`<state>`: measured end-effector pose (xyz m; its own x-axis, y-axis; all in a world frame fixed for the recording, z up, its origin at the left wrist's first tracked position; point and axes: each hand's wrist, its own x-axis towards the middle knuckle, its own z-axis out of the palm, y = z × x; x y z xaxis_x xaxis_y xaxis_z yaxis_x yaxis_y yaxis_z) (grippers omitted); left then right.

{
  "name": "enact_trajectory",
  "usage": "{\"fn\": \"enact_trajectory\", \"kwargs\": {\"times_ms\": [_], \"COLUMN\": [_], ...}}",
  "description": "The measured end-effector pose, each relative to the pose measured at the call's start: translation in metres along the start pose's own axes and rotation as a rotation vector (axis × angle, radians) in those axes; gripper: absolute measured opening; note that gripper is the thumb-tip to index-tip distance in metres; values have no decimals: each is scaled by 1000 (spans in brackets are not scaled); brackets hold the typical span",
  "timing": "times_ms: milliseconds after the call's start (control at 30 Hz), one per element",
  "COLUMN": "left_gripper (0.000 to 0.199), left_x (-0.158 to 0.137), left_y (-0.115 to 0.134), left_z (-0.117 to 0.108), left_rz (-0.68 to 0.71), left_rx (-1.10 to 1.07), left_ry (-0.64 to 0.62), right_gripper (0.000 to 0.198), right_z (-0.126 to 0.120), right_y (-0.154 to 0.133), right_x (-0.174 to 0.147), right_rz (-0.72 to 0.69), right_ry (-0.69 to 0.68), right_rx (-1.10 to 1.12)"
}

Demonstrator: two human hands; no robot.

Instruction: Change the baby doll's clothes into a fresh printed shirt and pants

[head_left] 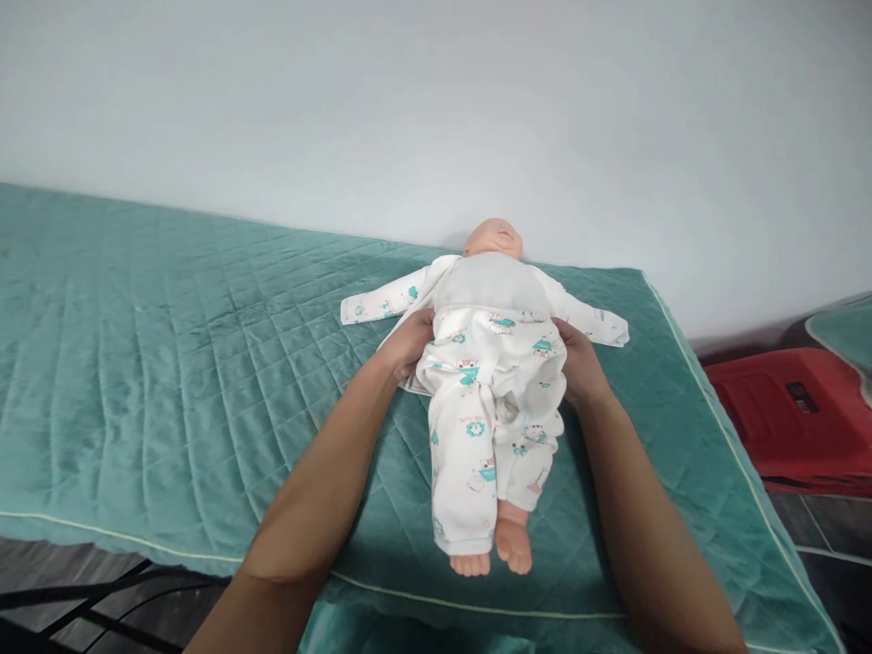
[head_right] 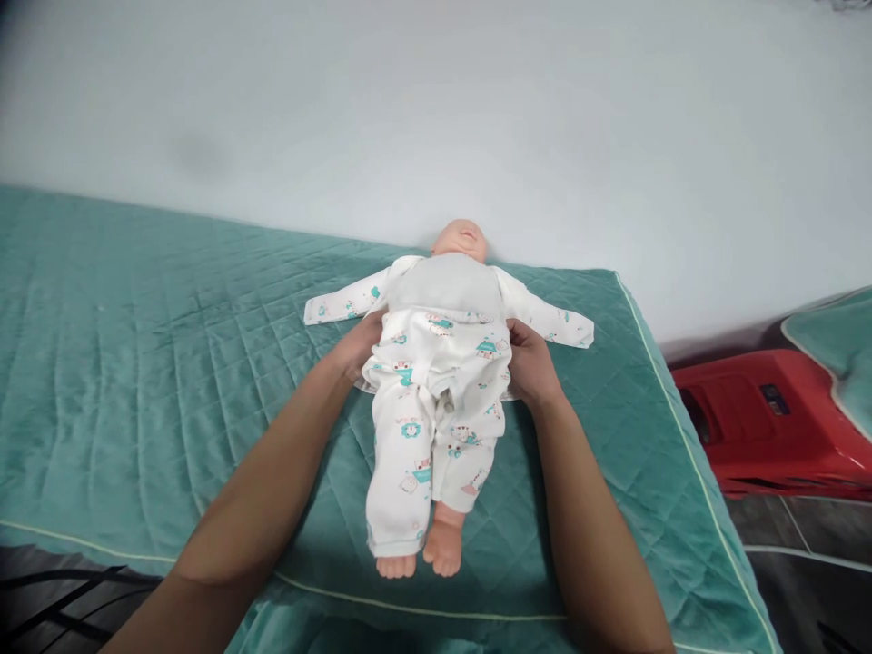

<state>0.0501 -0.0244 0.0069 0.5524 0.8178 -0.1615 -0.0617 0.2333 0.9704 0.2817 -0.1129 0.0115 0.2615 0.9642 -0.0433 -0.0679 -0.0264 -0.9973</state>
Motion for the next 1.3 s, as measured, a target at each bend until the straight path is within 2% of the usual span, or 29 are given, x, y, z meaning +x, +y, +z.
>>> {"fn": "enact_trajectory", "kwargs": {"times_ms": [100, 167, 367, 433, 567, 700, 833, 933, 1067, 1167, 1300], "left_gripper": [37, 35, 28, 26, 24, 17, 12, 9, 10, 9, 13], "left_x": [1, 1, 0, 1, 4, 4, -2, -7, -13, -16, -18], "left_y": [-4, -4, 1, 2, -1, -4, 0, 4, 10, 14, 20], "left_z": [-2, -5, -11, -12, -14, -15, -12, -6, -3, -7, -11], "left_rz": [19, 38, 257, 299, 256, 272, 438, 579, 713, 710, 660], "left_rx": [-26, 36, 502, 631, 818, 795, 594, 598, 738, 806, 875], "left_ry": [-24, -38, 13, 59, 230, 362, 523, 456, 231, 106, 40], "right_gripper": [23, 22, 16, 15, 18, 24, 18, 12, 7, 11, 15], "right_z": [-5, -9, -16, -15, -13, -13, -10, -5, -4, -6, -8], "right_y": [1, 4, 12, 14, 16, 18, 13, 5, -3, -3, -4], "right_x": [0, 0, 3, 4, 4, 4, 0, -5, -11, -12, -13], "right_rz": [-33, -32, -47, -68, -85, -131, -219, -337, -466, -496, -479], "right_ry": [-11, -26, -18, 6, 65, 181, 297, 318, 94, -10, -42], "right_rx": [-3, -21, -186, -252, -361, -433, -400, -313, -280, -326, -386]}}
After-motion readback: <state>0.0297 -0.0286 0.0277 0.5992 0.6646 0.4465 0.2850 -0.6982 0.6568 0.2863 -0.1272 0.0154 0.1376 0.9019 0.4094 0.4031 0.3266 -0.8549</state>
